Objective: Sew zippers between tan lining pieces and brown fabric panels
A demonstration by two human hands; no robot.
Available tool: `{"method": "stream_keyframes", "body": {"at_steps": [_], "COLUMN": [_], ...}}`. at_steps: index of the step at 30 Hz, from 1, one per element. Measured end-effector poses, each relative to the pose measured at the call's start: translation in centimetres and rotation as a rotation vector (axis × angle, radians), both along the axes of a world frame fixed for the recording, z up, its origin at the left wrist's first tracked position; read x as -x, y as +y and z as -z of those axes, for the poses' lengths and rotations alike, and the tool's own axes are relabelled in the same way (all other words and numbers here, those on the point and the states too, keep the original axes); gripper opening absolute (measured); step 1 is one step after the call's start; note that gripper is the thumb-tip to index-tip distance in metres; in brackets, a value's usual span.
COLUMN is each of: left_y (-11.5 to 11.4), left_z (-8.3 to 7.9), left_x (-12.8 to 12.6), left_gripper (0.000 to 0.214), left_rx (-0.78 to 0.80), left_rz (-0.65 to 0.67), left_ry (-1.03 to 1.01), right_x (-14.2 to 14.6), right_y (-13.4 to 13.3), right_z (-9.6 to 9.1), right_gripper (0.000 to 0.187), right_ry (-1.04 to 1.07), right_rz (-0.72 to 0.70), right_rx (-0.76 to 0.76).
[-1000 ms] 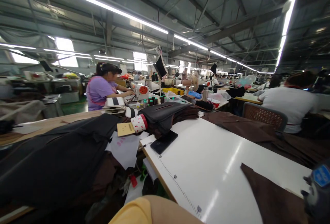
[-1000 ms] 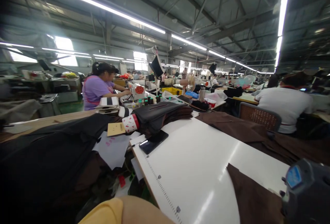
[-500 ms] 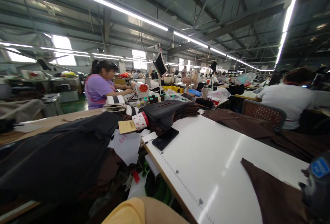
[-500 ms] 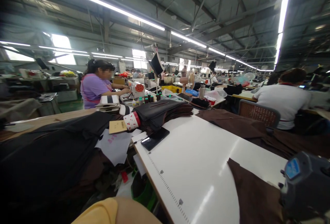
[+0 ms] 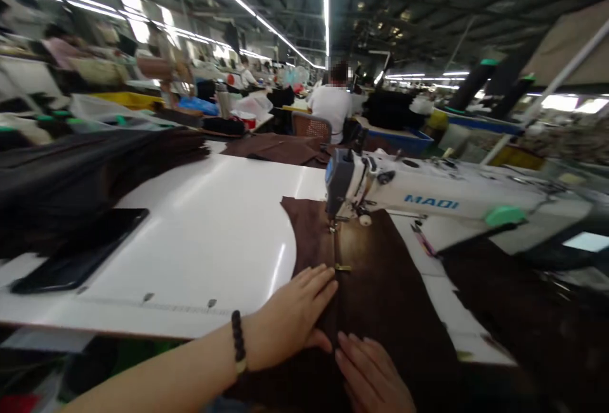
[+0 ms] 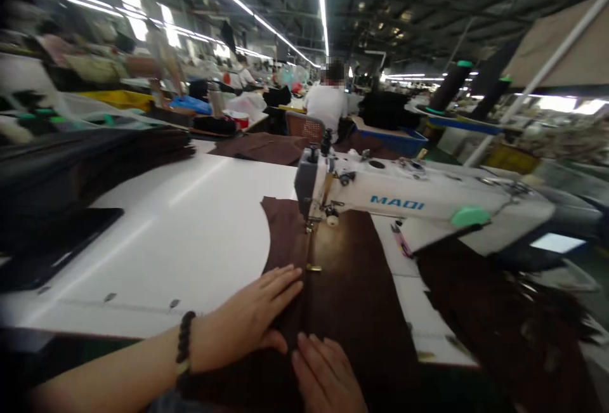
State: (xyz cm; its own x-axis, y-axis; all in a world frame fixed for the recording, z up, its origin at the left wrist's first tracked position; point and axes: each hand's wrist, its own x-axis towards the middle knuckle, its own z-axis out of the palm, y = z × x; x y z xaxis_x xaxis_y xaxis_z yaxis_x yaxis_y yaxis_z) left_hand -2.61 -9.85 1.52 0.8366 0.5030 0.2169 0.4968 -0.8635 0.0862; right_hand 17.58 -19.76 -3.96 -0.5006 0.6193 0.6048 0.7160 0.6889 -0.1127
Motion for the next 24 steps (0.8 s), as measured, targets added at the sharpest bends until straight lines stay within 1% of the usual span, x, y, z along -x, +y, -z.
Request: {"method": "stream_keyframes", "body": {"at_steps": [1, 2, 3, 5, 6, 8, 9, 11, 13, 14, 15, 17, 21, 24], "left_y": [0.6, 1.0, 1.3, 1.4, 1.4, 1.6, 1.8, 2.5, 3.5, 4.1, 4.6, 5.7, 7.3, 7.6], "left_z": [0.0, 0.2, 0.5, 0.9, 1.0, 0.8, 0.6, 0.0, -0.6, -0.8, -0.9, -0.7, 0.7, 1.7], "left_x": [-0.1, -0.3, -0.5, -0.8, -0.8, -0.8, -0.7, -0.4, -0.3, -0.3, -0.4, -0.9, -2.1, -2.4], "left_gripper": [0.089, 0.092, 0.094, 0.094, 0.094, 0.094, 0.090, 0.074, 0.057, 0.054, 0.054, 0.065, 0.087, 0.089], "left_rx": [0.003, 0.005, 0.009, 0.011, 0.013, 0.025, 0.037, 0.072, 0.096, 0.094, 0.082, 0.035, -0.014, -0.014], "left_rz": [0.023, 0.046, 0.062, 0.085, 0.086, 0.081, 0.077, 0.072, 0.061, 0.055, 0.050, 0.045, 0.067, 0.082], "left_ry": [0.036, 0.075, 0.107, 0.142, 0.142, 0.130, 0.127, 0.119, 0.094, 0.075, 0.056, 0.033, 0.027, 0.023], "right_x": [-0.2, -0.3, -0.4, -0.5, -0.6, -0.6, -0.5, -0.4, -0.4, -0.5, -0.5, -0.6, -0.8, -1.0], "right_y": [0.3, 0.6, 1.0, 2.4, 3.4, 5.9, 7.2, 9.3, 10.5, 10.7, 10.8, 10.6, 10.3, 10.5], "right_z": [-0.7, -1.7, -2.8, -5.1, -6.0, -6.8, -6.7, -5.8, -4.6, -4.1, -3.7, -3.4, -3.5, -3.7], "right_gripper": [0.029, 0.028, 0.027, 0.027, 0.028, 0.032, 0.035, 0.038, 0.039, 0.039, 0.039, 0.040, 0.043, 0.041], "right_ry": [-0.007, 0.002, 0.028, 0.094, 0.114, 0.077, 0.032, -0.085, -0.173, -0.193, -0.200, -0.198, -0.201, -0.205], "right_rz": [-0.026, -0.043, -0.034, 0.038, 0.082, 0.156, 0.177, 0.193, 0.200, 0.204, 0.207, 0.204, 0.184, 0.164], "right_rx": [-0.020, 0.011, 0.088, 0.235, 0.269, 0.306, 0.333, 0.389, 0.422, 0.426, 0.426, 0.424, 0.414, 0.405]}}
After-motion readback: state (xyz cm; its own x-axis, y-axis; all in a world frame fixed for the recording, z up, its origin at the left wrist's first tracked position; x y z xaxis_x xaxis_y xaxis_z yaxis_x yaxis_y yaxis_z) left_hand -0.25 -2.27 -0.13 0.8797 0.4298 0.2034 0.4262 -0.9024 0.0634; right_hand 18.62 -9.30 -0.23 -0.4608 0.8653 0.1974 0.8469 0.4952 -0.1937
